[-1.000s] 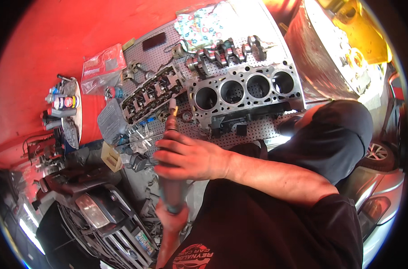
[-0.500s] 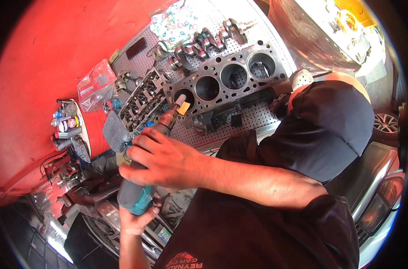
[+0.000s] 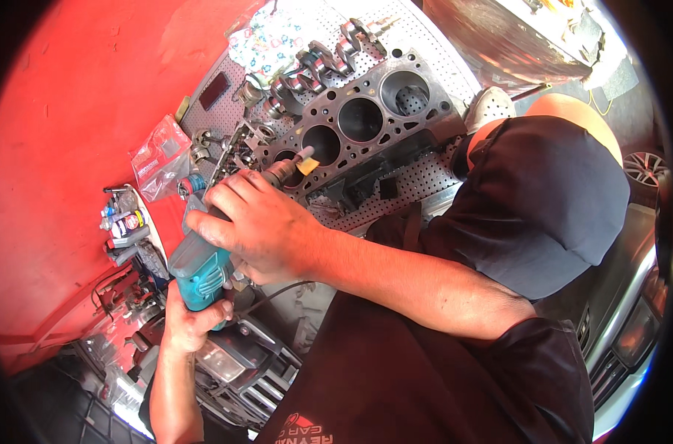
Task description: Honing the cylinder walls of an engine block using a power drill and honing tool.
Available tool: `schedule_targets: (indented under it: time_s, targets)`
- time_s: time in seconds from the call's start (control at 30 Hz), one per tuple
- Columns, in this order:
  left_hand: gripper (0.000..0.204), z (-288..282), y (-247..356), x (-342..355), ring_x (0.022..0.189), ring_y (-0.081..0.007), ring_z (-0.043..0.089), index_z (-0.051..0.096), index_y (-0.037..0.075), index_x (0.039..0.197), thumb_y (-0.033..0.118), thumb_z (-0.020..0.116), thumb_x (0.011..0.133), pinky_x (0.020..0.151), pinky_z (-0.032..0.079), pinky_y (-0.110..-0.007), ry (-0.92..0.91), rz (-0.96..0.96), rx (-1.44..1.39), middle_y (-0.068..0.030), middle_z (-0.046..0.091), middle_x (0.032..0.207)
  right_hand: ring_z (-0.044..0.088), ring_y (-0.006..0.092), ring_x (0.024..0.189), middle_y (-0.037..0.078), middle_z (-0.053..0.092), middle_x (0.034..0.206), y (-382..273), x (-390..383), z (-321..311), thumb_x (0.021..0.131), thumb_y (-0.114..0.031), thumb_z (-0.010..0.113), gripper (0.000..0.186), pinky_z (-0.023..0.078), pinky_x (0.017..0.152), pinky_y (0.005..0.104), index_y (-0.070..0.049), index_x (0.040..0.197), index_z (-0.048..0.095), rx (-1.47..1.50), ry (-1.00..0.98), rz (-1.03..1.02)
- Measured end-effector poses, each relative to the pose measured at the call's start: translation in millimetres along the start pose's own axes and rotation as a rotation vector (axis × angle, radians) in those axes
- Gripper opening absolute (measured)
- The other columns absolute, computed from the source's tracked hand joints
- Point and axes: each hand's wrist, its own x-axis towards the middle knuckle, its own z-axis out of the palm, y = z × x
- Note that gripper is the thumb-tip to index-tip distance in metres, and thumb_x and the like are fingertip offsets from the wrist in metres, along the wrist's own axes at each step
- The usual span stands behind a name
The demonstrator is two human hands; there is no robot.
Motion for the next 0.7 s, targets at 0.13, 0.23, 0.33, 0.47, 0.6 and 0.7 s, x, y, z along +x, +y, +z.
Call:
schedule_targets:
  time_s: [0.13, 0.23, 0.33, 0.47, 0.6, 0.7]
  targets:
    - [0.034, 1, 17, 11, 0.070, -0.0154, 0.064, 0.068, -0.002, 0.112, -0.002, 0.073, 0.079, 0.064, 0.052, -0.031, -0.013, -0.047, 0.063, -0.0066, 0.069, 0.083, 0.060, 0.0385, 0.117, 0.016, 0.060, 0.120, 10, 1, -1, 0.068, -0.009, 0.085, 0.078, 0.047, 0.104, 0.0535, -0.007, 0.143, 0.061, 0.005, 0.022, 0.023]
    - [0.032, 1, 25, 24, 0.068, -0.0158, 0.063, 0.068, -0.002, 0.110, -0.003, 0.071, 0.079, 0.064, 0.052, -0.032, -0.034, -0.055, 0.093, -0.0062, 0.068, 0.082, 0.059, 0.0387, 0.116, 0.017, 0.060, 0.121, 19, 3, -3, 0.068, -0.009, 0.085, 0.079, 0.047, 0.104, 0.0535, -0.006, 0.143, 0.061, 0.011, 0.047, 0.035]
    - [0.031, 0, 31, 35, 0.068, -0.0160, 0.063, 0.068, -0.002, 0.109, -0.003, 0.071, 0.078, 0.064, 0.052, -0.032, -0.022, -0.102, 0.120, -0.0063, 0.068, 0.082, 0.059, 0.0388, 0.116, 0.017, 0.060, 0.121, 28, 3, -2, 0.069, -0.008, 0.084, 0.078, 0.047, 0.103, 0.0534, -0.005, 0.143, 0.061, 0.005, 0.064, 0.052]
    - [0.033, -1, 36, 47, 0.068, -0.0163, 0.062, 0.067, -0.003, 0.110, -0.003, 0.072, 0.078, 0.064, 0.052, -0.033, -0.053, -0.110, 0.107, -0.0071, 0.067, 0.083, 0.058, 0.0387, 0.116, 0.016, 0.060, 0.121, 37, 3, -3, 0.069, -0.008, 0.084, 0.080, 0.047, 0.103, 0.0527, -0.005, 0.144, 0.060, 0.002, 0.065, 0.083]
    - [0.034, 2, 42, 57, 0.068, -0.0166, 0.062, 0.067, -0.003, 0.111, -0.003, 0.072, 0.077, 0.064, 0.052, -0.033, -0.062, -0.125, 0.097, -0.0075, 0.067, 0.083, 0.058, 0.0384, 0.117, 0.016, 0.060, 0.122, 44, 6, -6, 0.068, -0.009, 0.084, 0.082, 0.047, 0.103, 0.0521, -0.006, 0.146, 0.059, 0.004, 0.043, 0.109]
    - [0.036, 3, 46, 65, 0.068, -0.0169, 0.063, 0.067, -0.003, 0.113, -0.003, 0.072, 0.077, 0.064, 0.052, -0.033, -0.066, -0.105, 0.100, -0.0078, 0.067, 0.084, 0.059, 0.0360, 0.120, 0.014, 0.061, 0.121, 50, 7, -6, 0.062, -0.020, 0.092, 0.090, 0.046, 0.107, 0.0503, -0.007, 0.145, 0.061, -0.071, 0.059, 0.105]
